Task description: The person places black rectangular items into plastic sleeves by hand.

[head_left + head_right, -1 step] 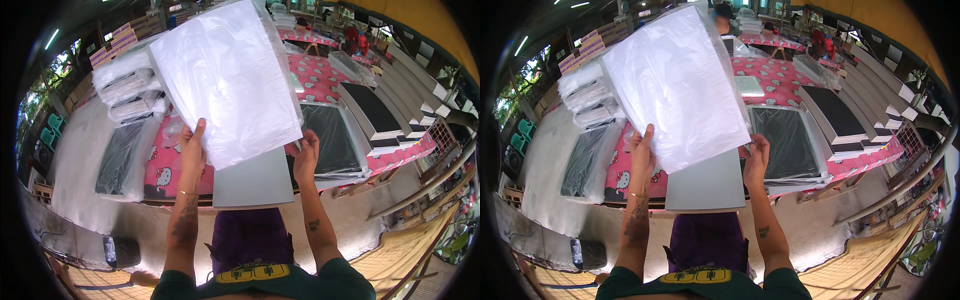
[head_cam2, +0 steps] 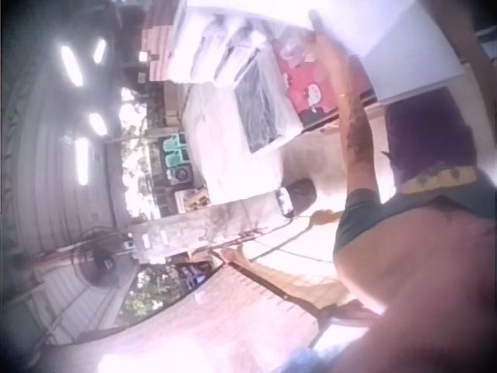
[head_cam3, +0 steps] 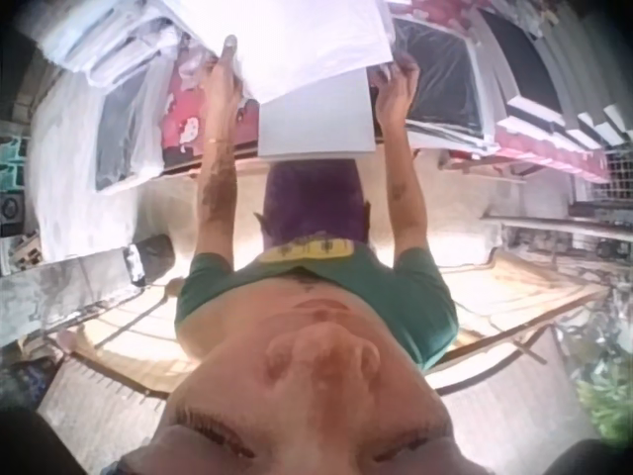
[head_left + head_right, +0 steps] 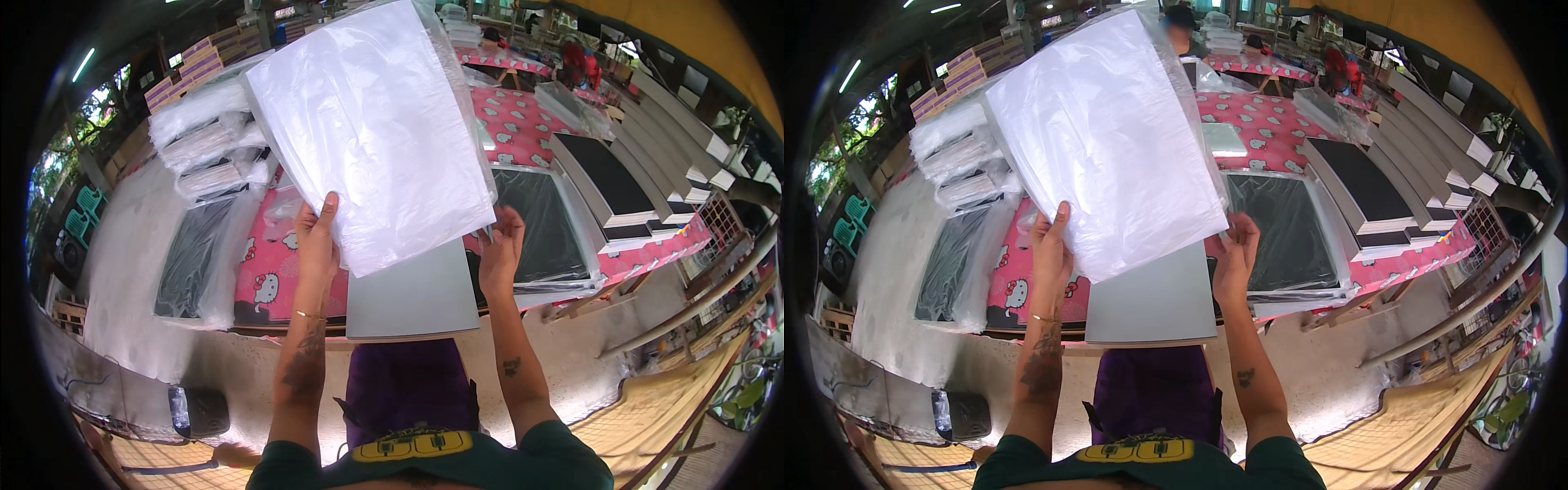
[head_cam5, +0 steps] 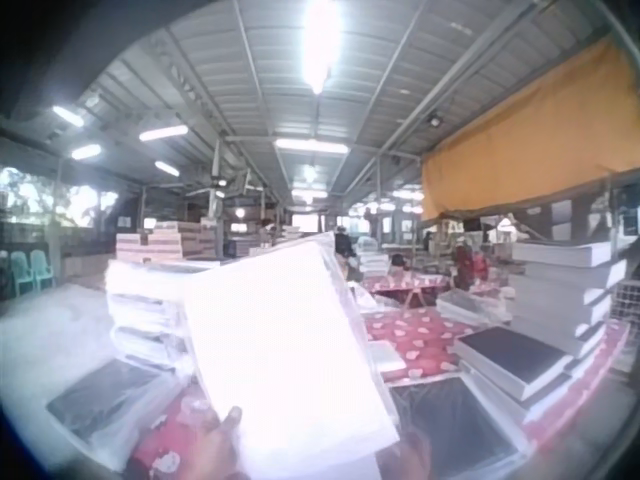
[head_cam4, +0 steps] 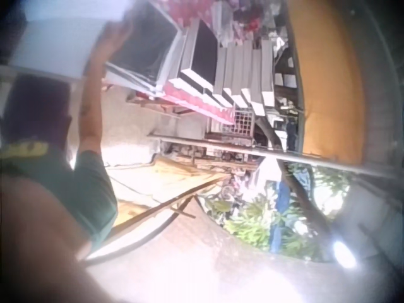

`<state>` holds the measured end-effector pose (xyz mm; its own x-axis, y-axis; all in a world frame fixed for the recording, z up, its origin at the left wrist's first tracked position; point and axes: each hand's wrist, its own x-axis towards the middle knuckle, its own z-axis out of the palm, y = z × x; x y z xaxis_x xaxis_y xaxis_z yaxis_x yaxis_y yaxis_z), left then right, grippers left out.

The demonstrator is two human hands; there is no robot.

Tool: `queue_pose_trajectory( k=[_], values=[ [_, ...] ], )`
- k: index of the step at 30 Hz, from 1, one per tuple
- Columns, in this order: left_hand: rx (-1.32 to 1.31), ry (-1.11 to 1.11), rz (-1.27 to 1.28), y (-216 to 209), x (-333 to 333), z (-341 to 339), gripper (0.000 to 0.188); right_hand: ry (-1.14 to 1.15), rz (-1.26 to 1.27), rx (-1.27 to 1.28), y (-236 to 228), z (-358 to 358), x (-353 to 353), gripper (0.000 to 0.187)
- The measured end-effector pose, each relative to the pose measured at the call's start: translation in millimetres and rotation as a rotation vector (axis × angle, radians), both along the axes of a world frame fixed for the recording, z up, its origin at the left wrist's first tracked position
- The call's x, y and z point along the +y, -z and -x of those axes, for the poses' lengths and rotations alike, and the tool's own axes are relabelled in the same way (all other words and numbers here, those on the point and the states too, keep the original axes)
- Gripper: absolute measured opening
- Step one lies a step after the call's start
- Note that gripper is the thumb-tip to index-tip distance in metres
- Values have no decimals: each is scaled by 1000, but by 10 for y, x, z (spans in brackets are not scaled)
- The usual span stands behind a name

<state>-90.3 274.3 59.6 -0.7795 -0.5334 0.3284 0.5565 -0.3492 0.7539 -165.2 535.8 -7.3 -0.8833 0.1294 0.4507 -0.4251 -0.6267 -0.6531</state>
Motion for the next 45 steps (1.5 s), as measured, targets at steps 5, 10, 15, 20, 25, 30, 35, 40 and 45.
queue_pose_trajectory(
  k=[5, 10, 15, 20, 25, 30, 35, 40, 45],
  values=[
    [-19, 28, 86, -42, 204, 22, 23, 417, -508, 195, -317, 135, -4, 47],
    [-35, -92, 99, -16, 274, -69, 22, 486, -434, 21, -446, 203, 65, 27],
    [6, -151, -91, -130, 100, -56, 23, 445, -178, -26, -160, 60, 127, 30],
    [23, -86, -55, -127, 222, 74, 24, -205, 391, -152, -495, -100, -142, 38],
    [-249, 7, 144, 167, 867, 172, 31, 154, 365, -201, -657, 302, -283, 38],
    [-334, 480, 397, 883, 1024, -74, 21, 352, 393, -275, -457, 446, 230, 37],
    [-422, -607, 1135, 1122, -611, 449, 19, 652, 320, -427, 243, 533, 1162, 33],
    [-788, -523, 1799, 1387, -1263, 550, 22, 765, 142, -372, 916, 617, 1655, 48],
    [-672, -450, 1567, 1337, -1277, 39, 16, 1145, -327, -588, 226, 180, 1303, 63]
  ],
)
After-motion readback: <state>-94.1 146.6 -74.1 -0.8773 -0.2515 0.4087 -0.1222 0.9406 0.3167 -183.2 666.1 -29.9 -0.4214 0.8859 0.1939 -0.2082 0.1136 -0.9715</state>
